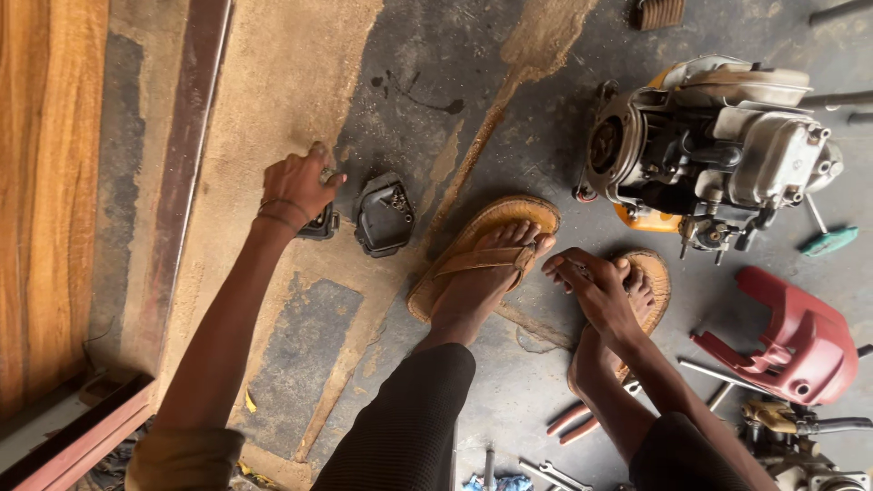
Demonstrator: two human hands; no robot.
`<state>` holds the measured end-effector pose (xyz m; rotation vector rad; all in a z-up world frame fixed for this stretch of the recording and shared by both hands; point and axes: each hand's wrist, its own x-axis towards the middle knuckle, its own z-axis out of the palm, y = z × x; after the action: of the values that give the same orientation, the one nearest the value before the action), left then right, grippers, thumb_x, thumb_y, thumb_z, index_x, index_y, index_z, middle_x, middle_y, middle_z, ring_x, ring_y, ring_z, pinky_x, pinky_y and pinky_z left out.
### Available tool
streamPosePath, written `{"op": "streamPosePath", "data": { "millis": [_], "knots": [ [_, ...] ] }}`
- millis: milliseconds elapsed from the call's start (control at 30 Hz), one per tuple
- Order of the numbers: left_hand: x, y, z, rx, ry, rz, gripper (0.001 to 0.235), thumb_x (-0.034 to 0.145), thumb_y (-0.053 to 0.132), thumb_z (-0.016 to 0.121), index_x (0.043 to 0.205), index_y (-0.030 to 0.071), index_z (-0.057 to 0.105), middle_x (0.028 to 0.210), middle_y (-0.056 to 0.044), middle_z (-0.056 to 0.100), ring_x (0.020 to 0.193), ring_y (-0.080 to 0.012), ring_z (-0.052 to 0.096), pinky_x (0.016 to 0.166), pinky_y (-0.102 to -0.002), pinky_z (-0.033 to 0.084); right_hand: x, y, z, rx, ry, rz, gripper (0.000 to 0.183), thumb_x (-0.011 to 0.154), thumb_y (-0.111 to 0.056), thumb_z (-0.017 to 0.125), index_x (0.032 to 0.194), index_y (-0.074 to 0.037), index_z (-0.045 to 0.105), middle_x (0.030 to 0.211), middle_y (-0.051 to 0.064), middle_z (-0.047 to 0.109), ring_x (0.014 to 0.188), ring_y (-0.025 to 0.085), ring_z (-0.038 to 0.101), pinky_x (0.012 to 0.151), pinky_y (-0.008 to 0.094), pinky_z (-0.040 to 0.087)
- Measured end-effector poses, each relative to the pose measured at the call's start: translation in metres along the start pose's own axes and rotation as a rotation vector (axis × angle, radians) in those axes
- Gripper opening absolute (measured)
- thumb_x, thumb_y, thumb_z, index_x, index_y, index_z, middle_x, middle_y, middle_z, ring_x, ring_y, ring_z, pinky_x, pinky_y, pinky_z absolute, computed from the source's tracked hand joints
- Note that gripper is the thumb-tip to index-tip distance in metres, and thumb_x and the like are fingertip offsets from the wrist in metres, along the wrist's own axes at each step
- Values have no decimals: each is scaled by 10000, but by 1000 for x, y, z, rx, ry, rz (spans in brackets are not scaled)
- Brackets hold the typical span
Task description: The person disassembles a small engine by removing the top cover with a screwdriver, then detaches and inspects a carburetor-like component. They place the removed parts on the floor and continue to manipulate the engine block and internal parts.
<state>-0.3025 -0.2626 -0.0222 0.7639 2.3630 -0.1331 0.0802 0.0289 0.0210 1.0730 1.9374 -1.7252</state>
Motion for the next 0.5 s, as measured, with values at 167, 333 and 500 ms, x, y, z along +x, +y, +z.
{"op": "streamPosePath", "data": {
  "millis": [167, 333, 500],
  "knots": [
    [13, -6, 24, 53, 29, -9, 118, 875, 140, 743, 979, 94, 710, 841, -94, 716, 728, -237, 705, 666, -401, 574, 0, 4, -5, 43, -18, -35, 342, 1021, -287, 536, 1044, -17, 745, 886, 87, 732, 789, 172, 621, 740, 308, 516],
    [17, -27, 33, -136, 57, -45, 32, 914, 109, 703, 916, 118, 672, 920, -41, 739, 838, -227, 718, 729, -411, 584, -6, 14, -10, 116, -16, 14, 368, 1027, -307, 533, 1025, -9, 748, 846, 78, 709, 767, 170, 622, 733, 310, 522],
    [20, -20, 23, -115, 109, 28, 159, 857, 79, 709, 989, 98, 622, 921, -66, 730, 822, -257, 706, 705, -435, 574, -12, 24, -14, 193, -17, -8, 376, 1034, -309, 533, 1018, 5, 741, 850, 87, 689, 777, 171, 605, 735, 316, 508]
  ]
}}
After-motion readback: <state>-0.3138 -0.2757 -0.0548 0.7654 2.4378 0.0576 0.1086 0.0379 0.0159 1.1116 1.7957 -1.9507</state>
